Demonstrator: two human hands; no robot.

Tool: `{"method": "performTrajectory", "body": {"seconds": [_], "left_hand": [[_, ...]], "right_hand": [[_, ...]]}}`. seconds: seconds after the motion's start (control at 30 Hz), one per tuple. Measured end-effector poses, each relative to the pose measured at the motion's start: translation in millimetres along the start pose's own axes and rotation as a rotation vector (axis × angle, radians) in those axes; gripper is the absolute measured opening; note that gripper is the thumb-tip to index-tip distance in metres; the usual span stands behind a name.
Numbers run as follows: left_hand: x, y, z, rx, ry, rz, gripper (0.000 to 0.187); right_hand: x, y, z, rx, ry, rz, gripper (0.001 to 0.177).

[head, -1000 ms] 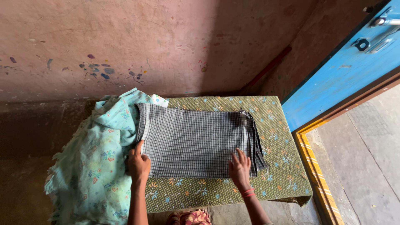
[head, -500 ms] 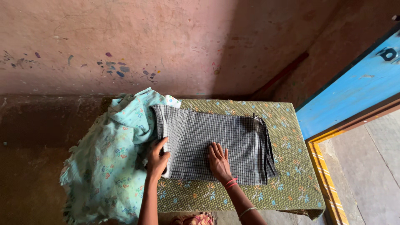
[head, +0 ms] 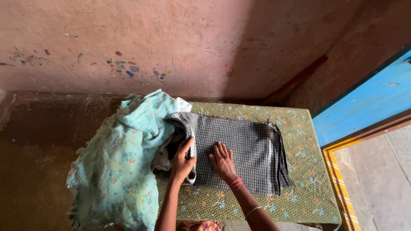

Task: The person folds a checkered cloth on a patterned table. They smooth the fabric, fold it in half multiple times, and press down to create a neat rectangular bundle.

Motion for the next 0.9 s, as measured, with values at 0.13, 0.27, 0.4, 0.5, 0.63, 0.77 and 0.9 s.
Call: {"method": "performTrajectory", "body": {"seconds": [0.13, 0.27, 0.4, 0.5, 0.63, 0.77, 0.9], "left_hand": [[6, 5, -9, 0.041, 0.021, 0.138, 0.076], [10, 8, -15, -0.007, -0.100, -0.052, 0.077], [18, 10, -19, 0.008, -0.152, -0.003, 0.074], [16, 9, -19, -0.028, -0.151, -0.070, 0.073], [11, 13, -18, -0.056, -0.145, -0.098, 0.075], [8, 15, -20, -0.038, -0.155, -0.026, 0.070], [8, 19, -19, -0.030, -0.135, -0.014, 0.072]], "right_hand": [[15, -39, 13, 0.106, -0.382, -0.142, 0.052], [22, -84, 10, 0.163, -0.576, -0.341, 0.050], [44, -121, 0, 0.014, -0.360, 0.224, 0.050], [58, -136, -12, 0.104, -0.243, 0.169, 0.086], [78, -148, -12, 0.264, -0.123, -0.032, 0.118], [98, -149, -4, 0.343, -0.023, -0.060, 0.120], [103, -147, -1, 0.346, -0.001, -0.073, 0.112]]}}
Point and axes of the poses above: each hand's wrist, its own y-axis away from the middle knuckle, its own z-axis out of the back of the hand, x = y × z, the point moved 3 cm from there along -y, towards the middle knuckle, and after that the axes turned 4 degrees about -x, right-handed, at the moved point
